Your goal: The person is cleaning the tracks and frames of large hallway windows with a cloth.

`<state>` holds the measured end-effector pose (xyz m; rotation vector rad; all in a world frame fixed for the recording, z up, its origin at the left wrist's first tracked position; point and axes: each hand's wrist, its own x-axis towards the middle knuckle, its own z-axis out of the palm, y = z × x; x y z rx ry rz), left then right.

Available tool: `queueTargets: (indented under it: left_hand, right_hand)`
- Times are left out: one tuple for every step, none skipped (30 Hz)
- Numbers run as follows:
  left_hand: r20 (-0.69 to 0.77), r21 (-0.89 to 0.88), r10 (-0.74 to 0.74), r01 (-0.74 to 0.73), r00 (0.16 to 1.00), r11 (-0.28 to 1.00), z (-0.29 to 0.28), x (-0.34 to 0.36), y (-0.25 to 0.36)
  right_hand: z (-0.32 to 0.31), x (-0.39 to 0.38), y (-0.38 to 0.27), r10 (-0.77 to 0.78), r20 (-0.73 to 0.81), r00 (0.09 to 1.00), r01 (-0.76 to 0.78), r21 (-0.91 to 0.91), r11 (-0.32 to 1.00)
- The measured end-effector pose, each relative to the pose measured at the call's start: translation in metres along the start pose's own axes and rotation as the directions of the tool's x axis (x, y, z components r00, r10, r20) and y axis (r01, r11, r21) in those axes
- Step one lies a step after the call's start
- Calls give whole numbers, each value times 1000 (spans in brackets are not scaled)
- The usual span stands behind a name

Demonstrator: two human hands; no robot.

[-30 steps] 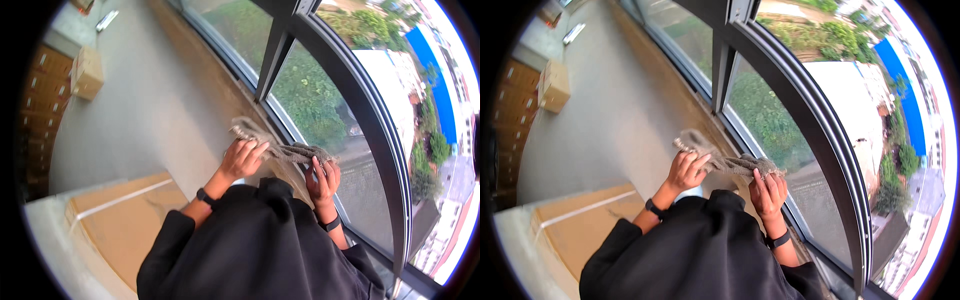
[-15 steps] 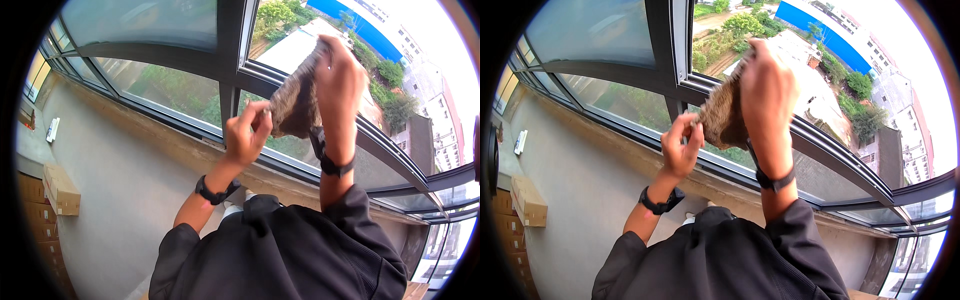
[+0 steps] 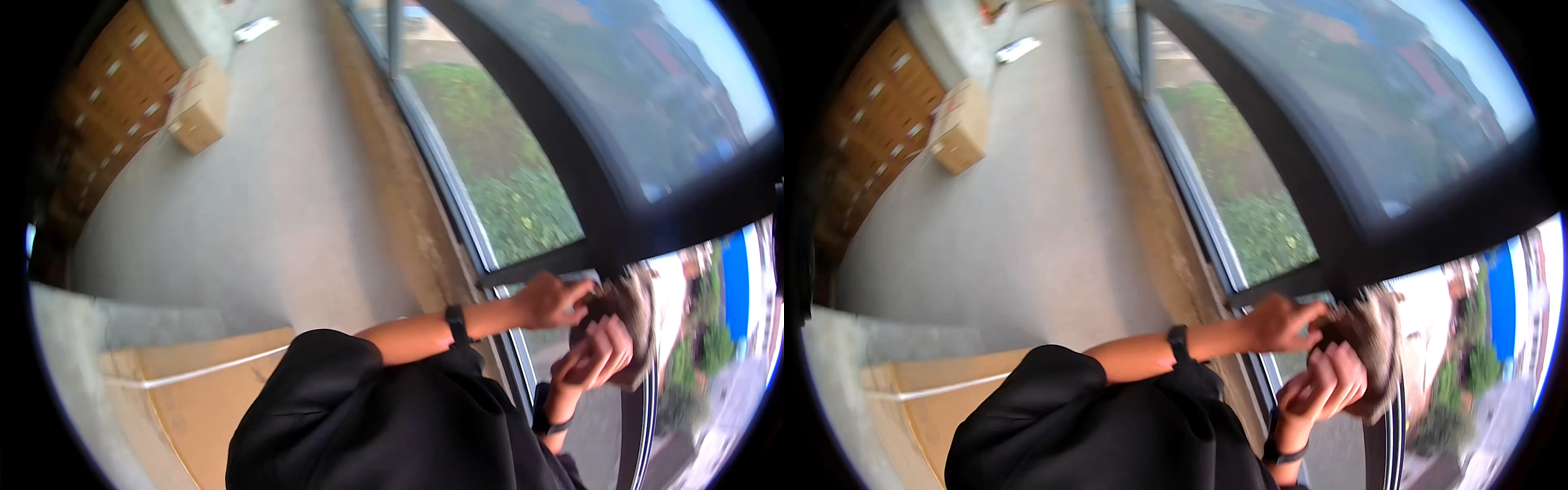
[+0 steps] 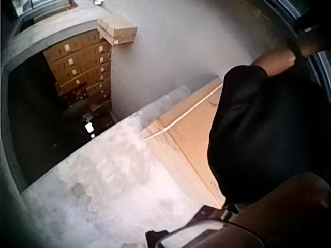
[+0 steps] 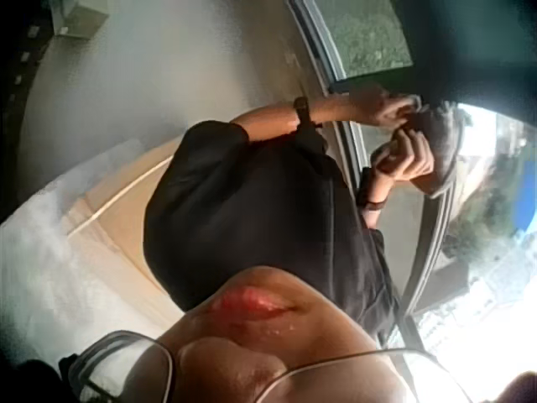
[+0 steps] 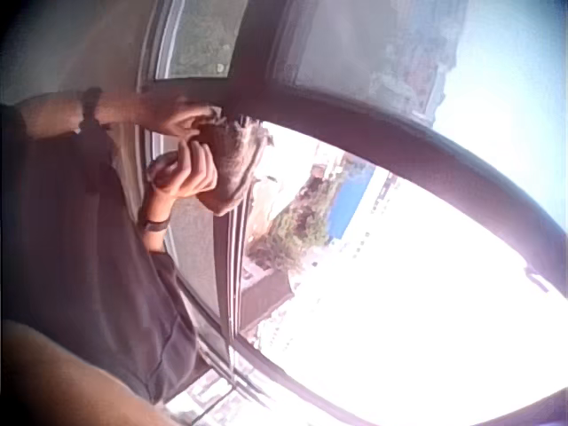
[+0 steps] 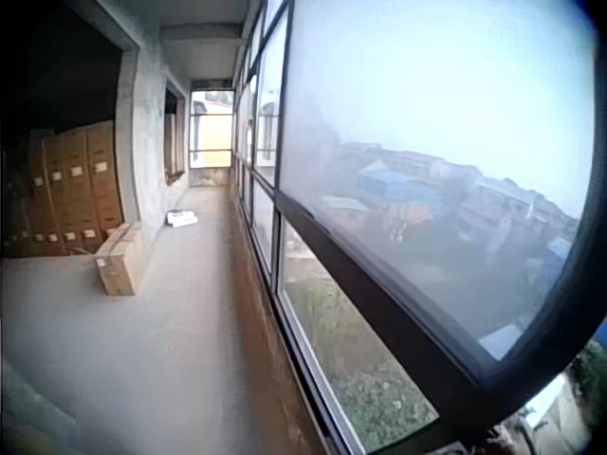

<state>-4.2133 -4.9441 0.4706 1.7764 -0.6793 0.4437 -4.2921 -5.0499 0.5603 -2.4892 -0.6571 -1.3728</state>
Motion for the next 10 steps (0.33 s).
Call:
queueTargets:
  left_hand:
    - [-13,-32,52,-52,999,998,-11,-2,-4]
    - [57,-36,42,-40,998,999,-23,-11,-20]
    - [152,75,22,-34,988,997,-46,-25,-36]
    - [157,168,-20,-6,987,986,-69,-44,-57]
    - [148,254,-67,27,987,967,-89,-67,-80]
    - [141,322,-173,120,975,939,-110,-95,-106]
    - [130,381,-276,209,953,901,-135,-123,-130]
    - [146,441,-412,314,899,841,-167,-147,-140]
    - [165,506,-535,394,828,767,-206,-171,-152]
    - [141,582,-656,474,741,660,-234,-208,-171]
  right_hand:
    - [14,-20,-3,-95,47,994,87,160,983]
    - [35,-34,-10,-163,177,971,116,250,961]
    - [61,-56,-20,-131,360,924,-4,349,937]
    - [91,-63,-33,-140,407,902,-68,457,887]
    - [119,-80,-34,-189,498,846,-123,527,841]
    - [146,-87,-39,-251,558,791,-150,574,805]
    - [172,-89,-44,-311,610,728,-181,610,772]
    - [200,-88,-50,-357,627,692,-183,631,754]
    - [229,-84,-59,-389,638,664,-189,647,739]
    - [257,-76,-69,-426,644,635,-191,666,722]
